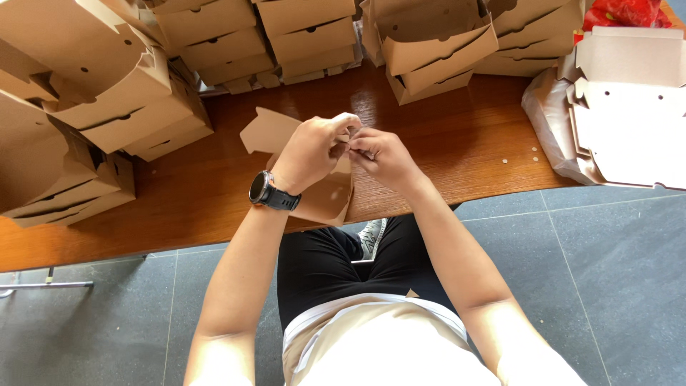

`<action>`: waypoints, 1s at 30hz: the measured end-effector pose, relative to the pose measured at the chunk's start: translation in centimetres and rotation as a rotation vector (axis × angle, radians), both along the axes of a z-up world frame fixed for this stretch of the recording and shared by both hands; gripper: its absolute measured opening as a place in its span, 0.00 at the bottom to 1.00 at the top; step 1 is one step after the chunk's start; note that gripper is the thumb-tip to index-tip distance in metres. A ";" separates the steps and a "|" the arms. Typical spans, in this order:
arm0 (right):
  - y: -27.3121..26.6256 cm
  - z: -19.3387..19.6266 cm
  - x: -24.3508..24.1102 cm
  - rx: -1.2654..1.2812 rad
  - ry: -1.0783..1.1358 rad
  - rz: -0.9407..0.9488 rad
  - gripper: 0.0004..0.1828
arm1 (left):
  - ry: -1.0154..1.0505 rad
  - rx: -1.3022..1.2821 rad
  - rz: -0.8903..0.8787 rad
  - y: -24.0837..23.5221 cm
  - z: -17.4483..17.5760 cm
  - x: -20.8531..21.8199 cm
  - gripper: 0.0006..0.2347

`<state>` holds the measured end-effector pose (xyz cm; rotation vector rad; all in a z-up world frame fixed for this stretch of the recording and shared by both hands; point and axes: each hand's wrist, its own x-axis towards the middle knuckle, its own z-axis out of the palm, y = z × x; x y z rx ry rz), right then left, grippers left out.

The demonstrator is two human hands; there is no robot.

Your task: The person assembles flat cardboard boxes by folding the sides and tucking flaps into slots. They handle multiple boxes one at a time, stacking completed boxes on the table.

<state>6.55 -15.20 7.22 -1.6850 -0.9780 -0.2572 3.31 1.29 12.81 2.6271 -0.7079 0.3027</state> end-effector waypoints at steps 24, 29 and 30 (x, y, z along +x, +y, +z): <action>-1.3 -5.0 0.2 -0.145 -0.122 -0.163 0.02 | -0.407 -0.537 0.241 4.2 4.0 -5.7 0.15; -1.2 -5.8 0.6 -0.071 0.068 -0.136 0.02 | -0.198 -0.900 0.395 9.2 -3.8 -8.0 0.15; -0.9 -5.6 0.4 -0.050 0.127 -0.129 0.01 | -0.113 -1.009 0.381 9.4 -5.3 -8.4 0.14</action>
